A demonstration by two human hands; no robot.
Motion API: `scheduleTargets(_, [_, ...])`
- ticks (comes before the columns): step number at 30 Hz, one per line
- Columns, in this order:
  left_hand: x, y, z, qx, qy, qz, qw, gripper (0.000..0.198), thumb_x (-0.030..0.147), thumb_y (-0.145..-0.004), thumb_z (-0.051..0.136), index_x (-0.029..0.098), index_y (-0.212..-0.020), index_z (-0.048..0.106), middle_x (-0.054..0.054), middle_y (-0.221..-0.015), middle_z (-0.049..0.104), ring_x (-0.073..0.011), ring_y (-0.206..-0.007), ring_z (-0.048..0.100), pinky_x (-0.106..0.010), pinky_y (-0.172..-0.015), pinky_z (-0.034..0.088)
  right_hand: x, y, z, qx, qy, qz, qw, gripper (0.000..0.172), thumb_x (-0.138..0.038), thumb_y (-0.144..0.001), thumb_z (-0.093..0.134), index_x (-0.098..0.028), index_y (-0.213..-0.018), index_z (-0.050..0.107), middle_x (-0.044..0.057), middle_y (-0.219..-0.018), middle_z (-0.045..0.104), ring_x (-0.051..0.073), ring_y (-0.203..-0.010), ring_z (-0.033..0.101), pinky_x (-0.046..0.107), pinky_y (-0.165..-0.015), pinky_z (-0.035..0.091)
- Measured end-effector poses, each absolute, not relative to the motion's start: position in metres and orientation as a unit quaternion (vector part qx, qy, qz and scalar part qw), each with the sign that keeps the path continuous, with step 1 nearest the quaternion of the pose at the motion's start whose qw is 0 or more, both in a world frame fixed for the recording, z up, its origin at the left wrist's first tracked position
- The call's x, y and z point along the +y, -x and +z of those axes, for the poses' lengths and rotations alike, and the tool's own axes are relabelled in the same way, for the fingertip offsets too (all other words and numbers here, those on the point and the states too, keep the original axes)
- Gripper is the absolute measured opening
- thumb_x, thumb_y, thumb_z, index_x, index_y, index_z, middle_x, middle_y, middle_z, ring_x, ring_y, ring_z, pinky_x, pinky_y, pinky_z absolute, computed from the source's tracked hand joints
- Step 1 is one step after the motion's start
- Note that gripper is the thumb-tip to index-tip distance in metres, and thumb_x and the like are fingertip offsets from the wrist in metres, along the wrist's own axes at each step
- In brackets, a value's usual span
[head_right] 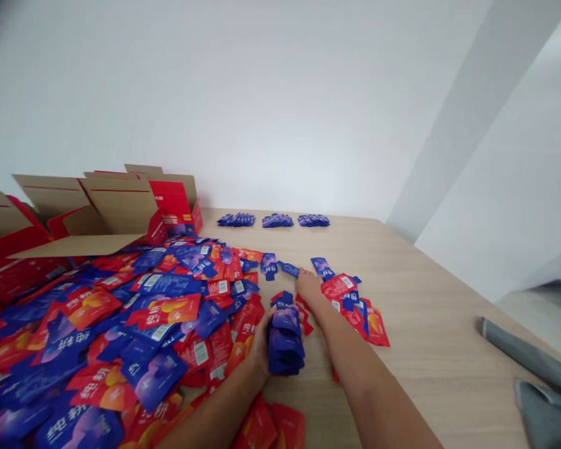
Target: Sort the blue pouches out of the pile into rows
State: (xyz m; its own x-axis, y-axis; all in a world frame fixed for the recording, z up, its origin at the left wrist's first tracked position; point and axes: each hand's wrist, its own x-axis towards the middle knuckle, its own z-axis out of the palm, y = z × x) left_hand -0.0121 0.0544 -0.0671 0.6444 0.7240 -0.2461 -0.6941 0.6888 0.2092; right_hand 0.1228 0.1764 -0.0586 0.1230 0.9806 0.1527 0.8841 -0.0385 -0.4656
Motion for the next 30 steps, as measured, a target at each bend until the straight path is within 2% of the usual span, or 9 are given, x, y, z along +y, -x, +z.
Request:
scheduleTargets(2, [0.055, 0.012, -0.067, 0.147, -0.038, 0.394, 0.906, 0.044, 0.047, -0.080, 0.054, 0.011, -0.103, 0.064, -0.011, -0.093, 0.070, -0.0210, -0.077, 0.066, -0.032, -0.075, 0.049, 0.173, -0.122, -0.059, -0.651, 0.713, 0.111, 0.234, 0.024, -0.006, -0.078, 0.050, -0.010, -0.098, 0.063, 0.025, -0.109, 0.064, 0.033, -0.112, 0.055, 0.045, -0.095, 0.036])
scheduleTargets(6, [0.054, 0.012, -0.065, 0.136, -0.027, 0.392, 0.909, 0.044, 0.046, -0.080, 0.054, 0.009, -0.102, 0.064, -0.012, -0.092, 0.070, -0.0209, -0.079, 0.066, -0.031, -0.077, 0.049, 0.161, -0.128, -0.053, -0.630, 0.711, 0.138, 0.280, 0.016, -0.004, -0.076, 0.051, -0.014, -0.080, 0.063, 0.022, -0.096, 0.068, 0.030, -0.104, 0.060, 0.041, -0.089, 0.039])
scheduleTargets(10, [0.052, 0.012, -0.063, 0.150, -0.030, 0.392, 0.907, 0.042, 0.044, -0.081, 0.054, 0.009, -0.101, 0.064, -0.012, -0.091, 0.071, -0.0205, -0.077, 0.067, -0.032, -0.076, 0.050, 0.139, -0.147, -0.041, -0.575, 0.708, 0.188, 0.364, 0.009, -0.017, -0.080, 0.053, -0.019, -0.073, 0.059, 0.010, -0.069, 0.067, 0.024, -0.077, 0.065, 0.036, -0.074, 0.045])
scheduleTargets(13, [0.051, 0.011, -0.061, 0.187, -0.046, 0.415, 0.889, 0.037, 0.041, -0.081, 0.055, 0.009, -0.094, 0.066, -0.011, -0.083, 0.072, -0.0197, -0.070, 0.067, -0.031, -0.070, 0.052, 0.106, -0.156, -0.036, -0.534, 0.688, 0.246, 0.426, 0.025, -0.039, -0.084, 0.048, -0.022, -0.065, 0.054, 0.003, -0.052, 0.060, 0.018, -0.051, 0.057, 0.029, -0.051, 0.044])
scheduleTargets(16, [0.050, 0.011, -0.060, 0.215, -0.069, 0.432, 0.873, 0.033, 0.040, -0.080, 0.058, 0.009, -0.088, 0.067, -0.009, -0.075, 0.072, -0.0200, -0.066, 0.067, -0.031, -0.068, 0.052, 0.061, -0.150, -0.037, -0.488, 0.647, 0.333, 0.482, 0.038, -0.056, -0.079, 0.046, -0.021, -0.063, 0.051, -0.001, -0.045, 0.053, 0.011, -0.035, 0.042, 0.023, -0.035, 0.030])
scheduleTargets(18, [0.049, 0.011, -0.060, 0.226, -0.085, 0.422, 0.874, 0.034, 0.042, -0.079, 0.059, 0.010, -0.087, 0.067, -0.009, -0.075, 0.072, -0.0222, -0.067, 0.068, -0.034, -0.070, 0.053, 0.036, -0.139, -0.041, -0.400, 0.576, 0.481, 0.525, 0.039, -0.058, -0.067, 0.061, -0.019, -0.071, 0.056, -0.004, -0.043, 0.050, 0.008, -0.032, 0.037, 0.019, -0.034, 0.021])
scheduleTargets(20, [0.049, 0.012, -0.062, 0.224, -0.100, 0.400, 0.883, 0.039, 0.046, -0.079, 0.059, 0.009, -0.087, 0.068, -0.011, -0.075, 0.073, -0.0261, -0.071, 0.069, -0.038, -0.074, 0.053, 0.019, -0.127, -0.046, -0.359, 0.555, 0.546, 0.516, 0.044, -0.055, -0.061, 0.068, -0.019, -0.085, 0.059, -0.006, -0.042, 0.050, 0.006, -0.031, 0.034, 0.017, -0.034, 0.015])
scheduleTargets(24, [0.048, 0.013, -0.067, 0.213, -0.118, 0.383, 0.891, 0.042, 0.049, -0.080, 0.058, 0.009, -0.085, 0.069, -0.013, -0.074, 0.073, -0.0298, -0.077, 0.070, -0.043, -0.079, 0.052, 0.010, -0.113, -0.050, -0.385, 0.556, 0.522, 0.521, 0.054, -0.057, -0.065, 0.063, -0.020, -0.104, 0.057, -0.008, -0.040, 0.047, 0.007, -0.031, 0.033, 0.019, -0.035, 0.016])
scheduleTargets(30, [0.045, 0.015, -0.065, 0.250, -0.110, 0.360, 0.892, 0.035, 0.044, -0.079, 0.060, 0.011, -0.079, 0.069, -0.012, -0.070, 0.072, -0.0286, -0.072, 0.070, -0.041, -0.073, 0.053, 0.014, -0.111, -0.062, -0.471, 0.560, 0.458, 0.505, 0.061, -0.058, -0.073, 0.054, -0.018, -0.118, 0.059, -0.006, -0.042, 0.046, 0.011, -0.033, 0.039, 0.024, -0.038, 0.029])
